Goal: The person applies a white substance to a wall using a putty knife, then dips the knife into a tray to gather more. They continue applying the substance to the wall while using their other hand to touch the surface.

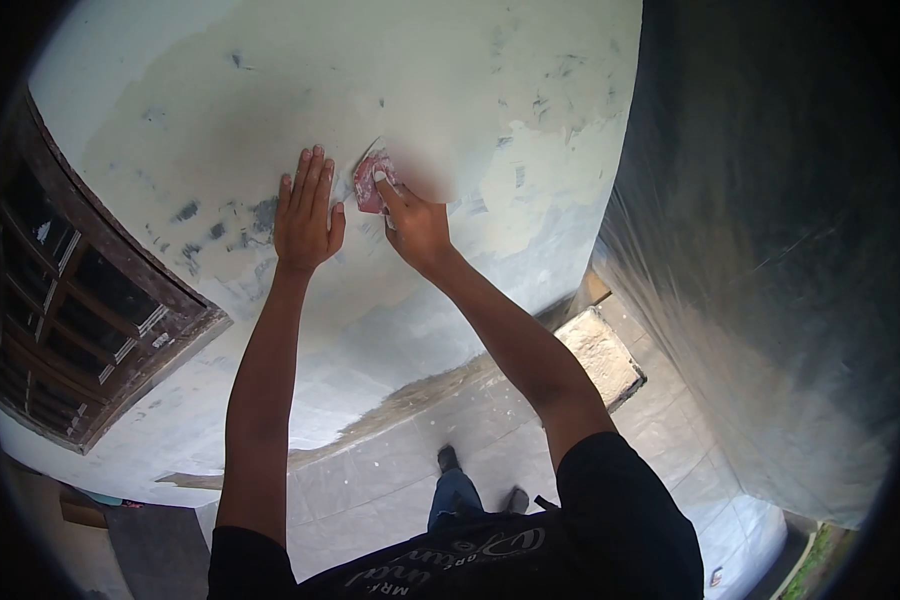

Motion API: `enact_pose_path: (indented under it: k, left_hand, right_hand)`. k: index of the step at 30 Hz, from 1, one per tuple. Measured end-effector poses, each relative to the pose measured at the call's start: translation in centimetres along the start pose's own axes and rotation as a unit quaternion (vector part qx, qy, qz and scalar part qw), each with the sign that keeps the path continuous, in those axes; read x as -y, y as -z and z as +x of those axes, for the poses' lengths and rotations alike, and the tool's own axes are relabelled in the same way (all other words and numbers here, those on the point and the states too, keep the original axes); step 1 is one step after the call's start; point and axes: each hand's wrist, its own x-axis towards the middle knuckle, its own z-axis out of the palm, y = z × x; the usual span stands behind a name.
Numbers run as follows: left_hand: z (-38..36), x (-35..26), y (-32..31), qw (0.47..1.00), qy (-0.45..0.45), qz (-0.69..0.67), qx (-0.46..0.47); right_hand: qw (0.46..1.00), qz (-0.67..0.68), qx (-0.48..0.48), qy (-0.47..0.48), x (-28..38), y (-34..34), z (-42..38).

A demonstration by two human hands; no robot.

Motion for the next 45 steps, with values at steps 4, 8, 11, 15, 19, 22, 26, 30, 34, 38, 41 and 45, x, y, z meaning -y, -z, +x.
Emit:
enact_pose_path:
  k: [4, 8, 11, 15, 19, 22, 26, 30, 34, 38, 41, 45]
  left_hand:
    - [0.1, 0.0, 0.1, 1.0, 0.003, 0.0, -0.001]
    - [0.1, 0.1, 0.0, 1.0, 0.006, 0.003, 0.003]
    - [0.0, 0.0, 0.0, 1.0, 0.0, 0.0, -0.001]
    - [0.2, 0.0, 0.1, 1.0, 0.003, 0.014, 0.001]
    - [0.2, 0.0, 0.1, 1.0, 0.008, 0.024, 0.004]
    - [0.1, 0.1, -0.1, 1.0, 0.009, 0.025, 0.001]
    - [0.0, 0.0, 0.0, 1.0, 0.009, 0.029, 0.005]
    - [0.1, 0.0, 0.0, 1.0, 0.009, 0.017, -0.003]
    - [0.1, 0.2, -0.1, 1.0, 0.008, 0.015, -0.004]
    - [0.0, 0.1, 0.0, 1.0, 0.01, 0.021, -0.005]
    - [0.1, 0.2, -0.1, 1.0, 0.009, 0.025, -0.004]
    - [-0.2, 0.2, -0.2, 1.0, 0.001, 0.006, -0.006]
  right_hand:
    - [0.997, 0.007, 0.069, 0.024, 0.3, -1.1, -6.6]
    - [0.997, 0.038, 0.037, 0.053, -0.2, 0.0, -6.8]
    - [0.999, 0.02, -0.023, 0.039, -0.9, 1.3, -2.1]
    - [0.999, -0.003, -0.024, 0.048, -0.9, 0.6, 1.5]
    - [0.994, -0.019, 0.062, 0.083, -0.4, -0.6, -2.6]
    - [0.99, 0.009, 0.087, 0.109, 0.5, 0.2, -6.9]
    - [0.995, 0.028, 0.012, 0.1, -0.4, 1.3, -4.6]
    - [0.999, 0.003, -0.009, 0.051, -0.3, 1.6, 0.9]
    - [0.997, -0.007, 0.035, 0.071, -0.1, 0.3, -0.5]
    - [0.993, 0.008, 0.085, 0.087, 0.5, -0.1, -7.3]
    - [0.993, 0.027, 0.073, 0.09, 0.0, 0.5, -7.4]
    - [0.999, 0.016, -0.017, 0.035, -1.6, 1.7, -1.6]
